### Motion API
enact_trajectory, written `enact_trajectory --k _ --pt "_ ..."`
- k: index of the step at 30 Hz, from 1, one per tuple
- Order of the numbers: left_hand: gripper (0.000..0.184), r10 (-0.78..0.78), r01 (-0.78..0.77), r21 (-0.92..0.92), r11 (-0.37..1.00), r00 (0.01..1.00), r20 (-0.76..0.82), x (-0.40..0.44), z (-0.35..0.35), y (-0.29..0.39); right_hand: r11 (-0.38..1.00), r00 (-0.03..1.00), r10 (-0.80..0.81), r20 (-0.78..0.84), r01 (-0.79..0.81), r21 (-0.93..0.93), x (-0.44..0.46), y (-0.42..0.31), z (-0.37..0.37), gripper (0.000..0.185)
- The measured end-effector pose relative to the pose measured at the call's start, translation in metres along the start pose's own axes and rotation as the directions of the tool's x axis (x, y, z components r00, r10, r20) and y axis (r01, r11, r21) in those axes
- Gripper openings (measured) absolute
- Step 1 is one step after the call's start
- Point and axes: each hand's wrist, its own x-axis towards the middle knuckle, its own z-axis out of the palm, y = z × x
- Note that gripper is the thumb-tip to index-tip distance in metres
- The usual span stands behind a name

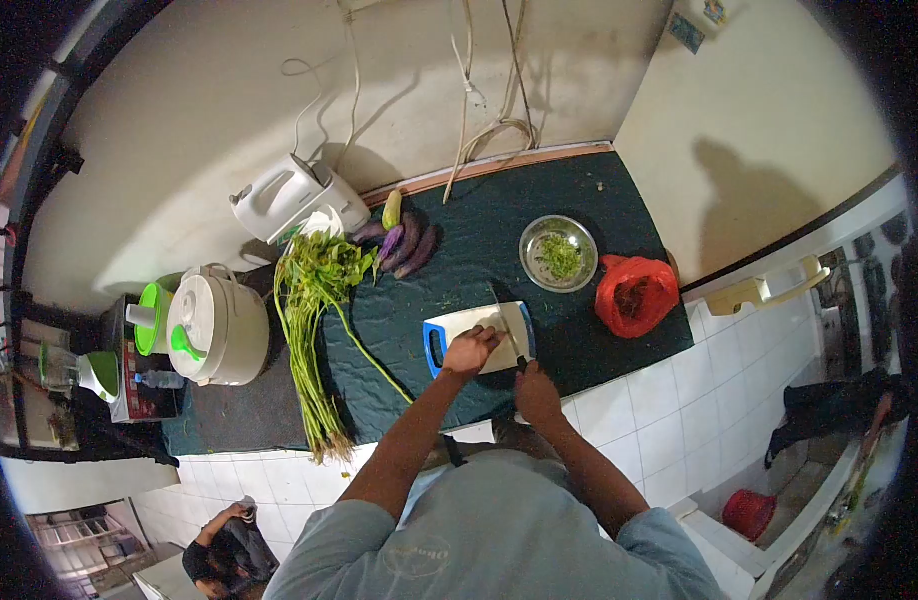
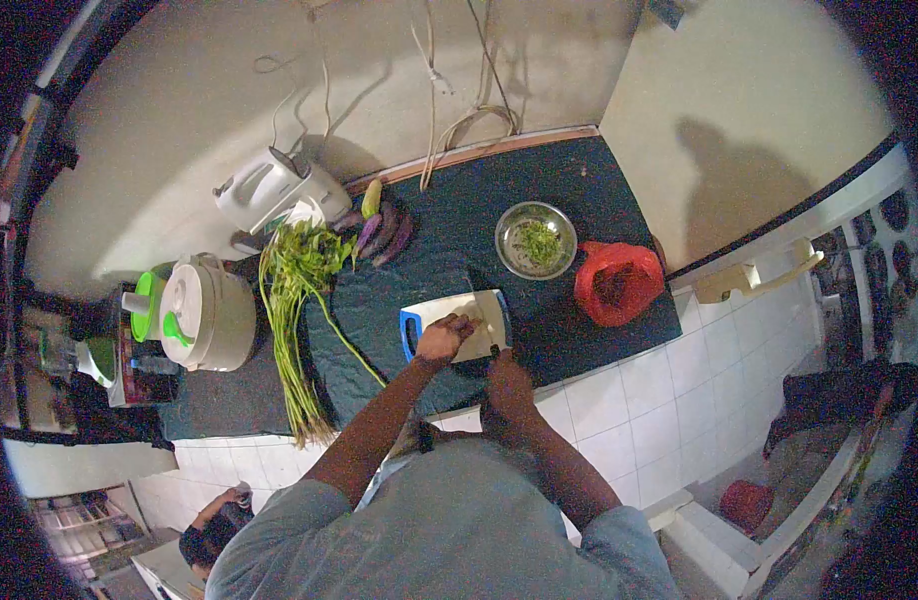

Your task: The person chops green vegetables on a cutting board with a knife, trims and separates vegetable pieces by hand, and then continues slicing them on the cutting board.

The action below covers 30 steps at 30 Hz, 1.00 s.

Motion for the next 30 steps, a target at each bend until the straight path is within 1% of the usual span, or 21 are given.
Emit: enact_trajectory --k 1,3,7,9,10,12,13,14,15,16,17,19,21,22,24,28,30 --pt "0.041 0.001 -0.001 -0.001 1.0 1.0 0.001 0.001 -0.002 0.001 1.0 1.0 0.002 0.0 -0.002 0.001 0.001 -0.002 0.002 0.034" --pt "0.04 0.015 -0.015 0.001 1.0 1.0 -0.01 0.0 -0.003 0.001 0.996 0.993 0.084 0.081 -0.084 -0.005 0.003 -0.003 0.008 0.037" --pt "0.039 0.008 -0.008 0.0 1.0 1.0 -0.012 0.0 0.006 -0.001 0.99 0.989 0.135 0.067 -0.132 -0.043 0.001 -0.001 0.025 0.037" --pt "0.042 -0.031 0.033 -0.076 0.997 0.999 0.034 0.001 0.007 0.0 0.997 0.996 0.079 0.049 -0.079 0.009 0.0 0.006 0.035 0.033" --pt "0.042 -0.029 0.031 -0.076 0.997 0.999 0.029 0.003 0.004 0.001 0.997 0.996 0.079 0.044 -0.079 0.007 0.0 0.009 0.039 0.033" --pt "0.04 -0.065 0.071 -0.092 0.993 0.996 0.065 0.003 -0.002 0.003 0.998 0.998 -0.03 -0.055 0.027 -0.049 0.002 0.012 0.044 0.027" --pt "0.04 -0.064 0.07 -0.092 0.993 0.996 0.059 0.004 -0.003 0.003 0.998 0.998 -0.032 -0.059 0.028 -0.053 0.007 0.014 0.045 0.027" --pt "0.04 -0.08 0.086 -0.067 0.994 0.992 0.095 0.005 -0.005 0.004 0.992 0.989 -0.114 -0.095 0.108 -0.065 0.013 0.015 0.045 0.026" --pt "0.04 -0.095 0.101 -0.042 0.994 0.987 0.132 0.004 -0.003 0.004 0.987 0.982 -0.153 -0.113 0.145 -0.072 0.017 0.012 0.042 0.025" --pt "0.04 -0.092 0.098 -0.043 0.994 0.987 0.129 0.003 -0.001 0.004 0.98 0.973 -0.192 -0.131 0.182 -0.081 0.021 0.009 0.038 0.024" --pt "0.04 -0.105 0.109 -0.032 0.994 0.989 0.106 0.004 0.002 0.004 0.995 0.993 -0.089 -0.083 0.086 -0.048 0.025 0.006 0.035 0.024" --pt "0.04 -0.119 0.121 -0.023 0.992 0.989 0.083 0.004 0.003 0.003 1.0 0.999 0.014 -0.029 -0.014 -0.02 0.025 0.0 0.03 0.023" --pt "0.038 -0.181 0.192 -0.117 0.975 0.979 0.096 0.005 0.007 0.002 0.996 1.0 0.028 -0.008 -0.028 -0.084 0.023 -0.001 0.027 0.025" --pt "0.038 -0.18 0.191 -0.12 0.974 0.979 0.096 0.005 0.01 0.002 0.996 1.0 0.03 -0.008 -0.031 -0.087 0.019 -0.003 0.028 0.025" --pt "0.025 -0.133 0.125 -0.067 0.99 0.983 -0.126 0.005 0.014 0.002 0.993 0.993 0.114 0.037 -0.113 -0.038 0.01 -0.004 0.033 0.027" --pt "0.025 -0.159 0.147 -0.097 0.984 0.977 -0.138 0.007 0.011 0.003 0.993 0.993 0.118 0.028 -0.117 -0.035 0.014 0.002 0.041 0.027" --pt "0.025 -0.185 0.17 -0.137 0.976 0.977 -0.105 0.007 0.004 0.005 0.999 0.999 0.045 -0.029 -0.045 0.02 0.022 0.004 0.036 0.03"
